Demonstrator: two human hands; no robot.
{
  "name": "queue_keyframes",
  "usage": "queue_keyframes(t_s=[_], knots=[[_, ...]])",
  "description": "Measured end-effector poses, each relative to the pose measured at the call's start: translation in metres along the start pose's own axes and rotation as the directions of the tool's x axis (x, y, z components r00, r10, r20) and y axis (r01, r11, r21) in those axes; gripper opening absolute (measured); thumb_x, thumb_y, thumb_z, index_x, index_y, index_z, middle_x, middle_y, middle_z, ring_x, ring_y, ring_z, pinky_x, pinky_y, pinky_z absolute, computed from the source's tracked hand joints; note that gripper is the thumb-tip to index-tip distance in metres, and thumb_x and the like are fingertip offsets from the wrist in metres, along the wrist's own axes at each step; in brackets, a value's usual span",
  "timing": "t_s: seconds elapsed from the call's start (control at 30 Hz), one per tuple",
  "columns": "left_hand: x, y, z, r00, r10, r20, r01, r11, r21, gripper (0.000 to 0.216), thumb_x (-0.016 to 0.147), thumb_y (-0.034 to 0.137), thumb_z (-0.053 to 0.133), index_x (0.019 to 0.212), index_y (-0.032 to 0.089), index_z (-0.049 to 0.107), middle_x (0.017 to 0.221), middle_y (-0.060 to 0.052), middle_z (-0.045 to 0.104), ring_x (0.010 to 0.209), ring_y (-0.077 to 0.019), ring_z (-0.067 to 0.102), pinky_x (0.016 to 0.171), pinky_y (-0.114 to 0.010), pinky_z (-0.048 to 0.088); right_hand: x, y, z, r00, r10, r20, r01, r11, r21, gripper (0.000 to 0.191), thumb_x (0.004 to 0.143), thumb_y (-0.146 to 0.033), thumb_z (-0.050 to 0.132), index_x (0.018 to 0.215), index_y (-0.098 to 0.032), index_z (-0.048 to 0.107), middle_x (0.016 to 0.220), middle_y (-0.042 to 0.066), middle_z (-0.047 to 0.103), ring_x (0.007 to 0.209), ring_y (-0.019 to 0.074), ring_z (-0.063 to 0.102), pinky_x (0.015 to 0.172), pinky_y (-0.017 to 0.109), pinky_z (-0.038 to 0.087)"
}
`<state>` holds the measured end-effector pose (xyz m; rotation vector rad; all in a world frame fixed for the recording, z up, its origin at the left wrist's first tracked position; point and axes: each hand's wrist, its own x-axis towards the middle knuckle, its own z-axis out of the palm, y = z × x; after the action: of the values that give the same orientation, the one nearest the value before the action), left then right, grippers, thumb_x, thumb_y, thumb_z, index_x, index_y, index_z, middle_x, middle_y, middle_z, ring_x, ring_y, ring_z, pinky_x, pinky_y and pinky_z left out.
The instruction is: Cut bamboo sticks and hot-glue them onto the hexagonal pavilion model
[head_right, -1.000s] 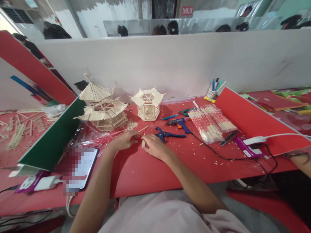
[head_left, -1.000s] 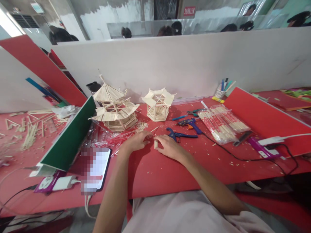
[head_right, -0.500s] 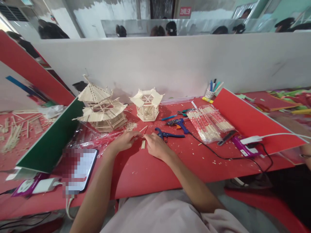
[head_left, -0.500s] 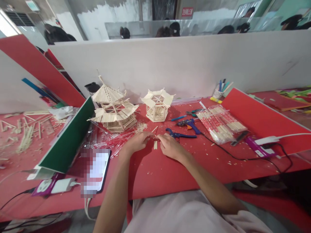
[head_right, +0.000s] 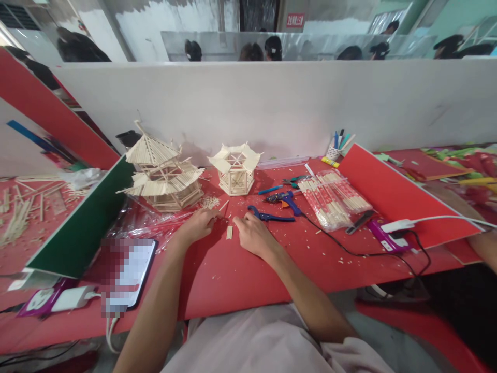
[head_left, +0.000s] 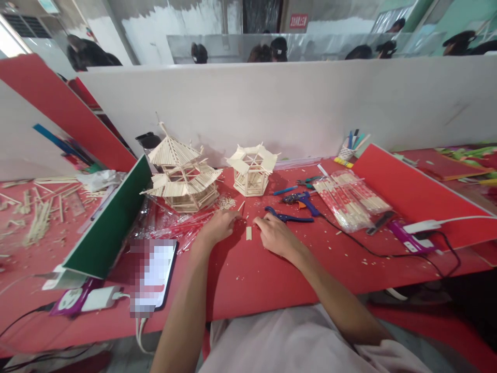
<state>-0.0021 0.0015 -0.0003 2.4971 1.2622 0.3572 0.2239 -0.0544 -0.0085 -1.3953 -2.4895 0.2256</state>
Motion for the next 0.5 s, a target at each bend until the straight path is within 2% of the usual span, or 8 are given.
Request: queue_keyframes(t_s=[0.13, 0.27, 0.4, 0.5], knots=[[0.0, 0.005, 0.001, 0.999, 0.029, -0.021, -0.031, 0.997, -0.072, 0.043, 0.085, 0.006, 0.046, 0.117, 0.02, 0.071, 0.111, -0.008, 0.077, 0.105, -0.0236, 0.07, 0.094, -0.033, 0.052, -0.003, 0.003, -0.001, 1.0, -0.002, 0.022, 0.002, 1.0, 0.021, 0.035, 0.085, 0.0, 0.043, 0.11, -0.015, 0.063, 0.091, 0.01, 0.062, 0.097, 0.0242, 0.057, 0.087, 0.032, 0.044], [0.003, 0.019, 0.005, 0.994, 0.093, 0.061, -0.081, 0.981, -0.177, 0.047, 0.08, 0.004, 0.047, 0.117, 0.022, 0.07, 0.11, -0.005, 0.077, 0.098, -0.0198, 0.071, 0.088, -0.027, 0.052, -0.004, 0.002, 0.002, 0.999, -0.007, 0.035, 0.007, 1.0, 0.0, 0.038, 0.087, -0.001, 0.043, 0.119, -0.012, 0.062, 0.096, 0.014, 0.063, 0.096, 0.0262, 0.057, 0.089, 0.036, 0.044], [0.005, 0.024, 0.012, 0.993, 0.091, 0.078, -0.075, 0.98, -0.187, 0.043, 0.08, 0.005, 0.049, 0.115, 0.02, 0.069, 0.106, -0.007, 0.076, 0.091, -0.0203, 0.071, 0.083, -0.028, 0.052, -0.002, -0.001, 0.0, 0.999, -0.027, 0.045, 0.027, 1.0, -0.012, 0.038, 0.087, 0.0, 0.042, 0.119, -0.012, 0.061, 0.096, 0.015, 0.063, 0.094, 0.027, 0.056, 0.088, 0.036, 0.044], [0.006, 0.016, 0.018, 0.997, 0.075, 0.023, -0.072, 0.99, -0.122, 0.046, 0.078, 0.003, 0.049, 0.118, 0.018, 0.066, 0.111, -0.01, 0.074, 0.1, -0.0234, 0.069, 0.089, -0.031, 0.052, -0.001, -0.003, -0.002, 0.998, -0.032, 0.046, 0.033, 0.999, -0.022, 0.037, 0.086, 0.002, 0.042, 0.114, -0.013, 0.061, 0.095, 0.014, 0.063, 0.092, 0.0261, 0.056, 0.087, 0.035, 0.043]])
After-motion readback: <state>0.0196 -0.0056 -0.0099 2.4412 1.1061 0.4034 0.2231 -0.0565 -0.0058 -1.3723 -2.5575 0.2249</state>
